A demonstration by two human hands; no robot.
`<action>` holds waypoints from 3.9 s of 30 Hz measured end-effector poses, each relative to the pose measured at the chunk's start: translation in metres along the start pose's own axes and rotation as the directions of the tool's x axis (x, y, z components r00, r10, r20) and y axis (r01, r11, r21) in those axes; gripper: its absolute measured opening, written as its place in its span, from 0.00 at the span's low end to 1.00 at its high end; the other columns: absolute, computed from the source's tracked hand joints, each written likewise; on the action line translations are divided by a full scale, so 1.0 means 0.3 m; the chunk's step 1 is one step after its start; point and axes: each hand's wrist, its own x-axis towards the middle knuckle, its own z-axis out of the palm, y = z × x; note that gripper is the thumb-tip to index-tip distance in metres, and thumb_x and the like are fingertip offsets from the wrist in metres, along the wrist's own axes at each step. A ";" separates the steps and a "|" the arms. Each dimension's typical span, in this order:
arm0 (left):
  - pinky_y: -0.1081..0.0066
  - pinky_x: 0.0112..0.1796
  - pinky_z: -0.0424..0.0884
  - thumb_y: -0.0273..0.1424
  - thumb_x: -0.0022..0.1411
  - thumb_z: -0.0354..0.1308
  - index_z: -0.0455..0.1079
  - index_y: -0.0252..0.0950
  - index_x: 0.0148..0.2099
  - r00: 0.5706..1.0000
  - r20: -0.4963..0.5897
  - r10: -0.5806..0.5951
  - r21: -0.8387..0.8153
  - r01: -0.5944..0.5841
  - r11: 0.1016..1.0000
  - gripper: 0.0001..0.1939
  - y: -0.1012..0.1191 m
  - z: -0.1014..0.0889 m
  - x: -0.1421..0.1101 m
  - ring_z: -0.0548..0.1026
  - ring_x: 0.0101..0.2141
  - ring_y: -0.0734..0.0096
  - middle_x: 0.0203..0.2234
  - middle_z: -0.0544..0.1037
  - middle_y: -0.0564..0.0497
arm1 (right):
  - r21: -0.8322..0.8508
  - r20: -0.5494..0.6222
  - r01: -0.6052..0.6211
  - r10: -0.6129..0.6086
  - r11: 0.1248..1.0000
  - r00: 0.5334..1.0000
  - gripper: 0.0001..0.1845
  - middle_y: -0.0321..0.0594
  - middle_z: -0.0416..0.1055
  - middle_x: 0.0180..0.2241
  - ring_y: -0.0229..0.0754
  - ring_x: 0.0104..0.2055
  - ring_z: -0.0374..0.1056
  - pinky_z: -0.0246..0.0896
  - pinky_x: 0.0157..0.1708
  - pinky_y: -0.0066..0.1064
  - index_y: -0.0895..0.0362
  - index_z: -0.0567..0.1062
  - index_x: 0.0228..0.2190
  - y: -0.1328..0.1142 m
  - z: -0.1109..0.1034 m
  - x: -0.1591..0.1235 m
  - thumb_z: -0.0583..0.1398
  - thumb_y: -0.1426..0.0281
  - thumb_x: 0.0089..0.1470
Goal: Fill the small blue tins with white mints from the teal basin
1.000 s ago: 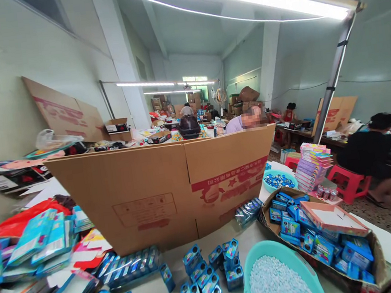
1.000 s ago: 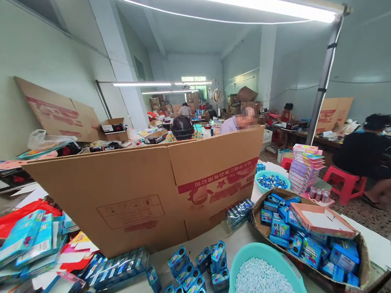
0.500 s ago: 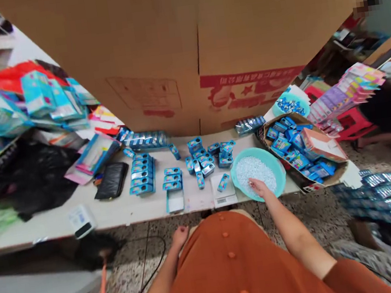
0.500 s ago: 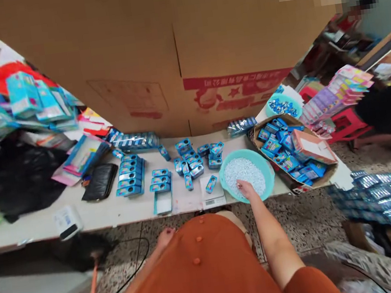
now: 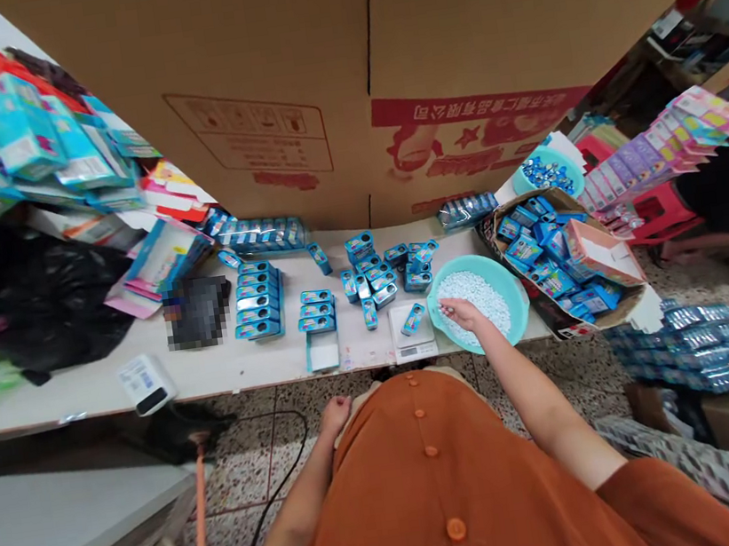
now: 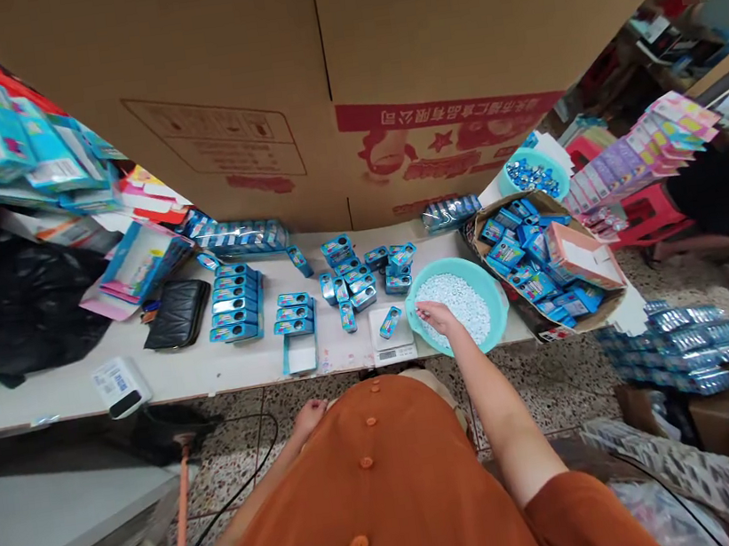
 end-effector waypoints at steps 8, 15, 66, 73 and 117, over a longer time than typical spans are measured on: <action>0.73 0.38 0.66 0.36 0.61 0.50 0.69 0.34 0.35 1.000 -0.018 -0.006 -0.018 0.006 1.000 0.11 -0.002 0.013 0.018 0.75 0.39 0.64 0.37 0.78 0.44 | -0.313 0.115 0.096 -0.063 0.945 0.991 0.13 0.32 0.68 0.18 0.30 0.21 0.59 0.56 0.25 0.23 0.61 0.75 0.24 -0.028 0.121 0.002 0.67 0.65 0.35; 0.72 0.35 0.66 0.37 0.61 0.50 0.69 0.35 0.33 0.999 -0.019 -0.037 -0.017 0.037 0.999 0.12 -0.043 0.016 0.009 0.76 0.37 0.63 0.34 0.79 0.45 | -0.640 0.190 0.305 -0.239 0.705 0.952 0.08 0.34 0.72 0.22 0.34 0.25 0.63 0.58 0.30 0.25 0.59 0.76 0.24 -0.020 0.175 0.009 0.61 0.67 0.43; 0.73 0.34 0.65 0.37 0.61 0.50 0.69 0.36 0.33 0.998 -0.014 -0.063 -0.035 0.062 0.997 0.12 -0.032 0.005 0.010 0.76 0.34 0.65 0.31 0.79 0.48 | -0.916 0.352 0.394 -0.319 0.077 0.880 0.11 0.38 0.76 0.33 0.39 0.35 0.68 0.59 0.38 0.26 0.55 0.78 0.31 -0.062 0.201 -0.010 0.61 0.78 0.44; 0.74 0.33 0.64 0.36 0.61 0.50 0.69 0.35 0.32 0.998 -0.021 -0.063 -0.032 0.062 0.998 0.11 -0.037 0.003 0.008 0.75 0.35 0.65 0.32 0.79 0.46 | -0.923 0.369 0.385 -0.311 -0.012 0.876 0.14 0.40 0.74 0.39 0.39 0.37 0.68 0.59 0.41 0.26 0.56 0.78 0.37 -0.059 0.218 -0.003 0.61 0.77 0.45; 0.73 0.34 0.66 0.37 0.60 0.51 0.69 0.35 0.34 0.997 -0.033 -0.068 -0.052 0.066 0.996 0.11 -0.057 0.013 0.024 0.76 0.36 0.64 0.35 0.79 0.46 | -0.935 0.353 0.343 -0.275 -0.087 0.894 0.15 0.42 0.74 0.43 0.42 0.46 0.68 0.58 0.47 0.26 0.56 0.77 0.41 -0.059 0.196 -0.027 0.58 0.76 0.50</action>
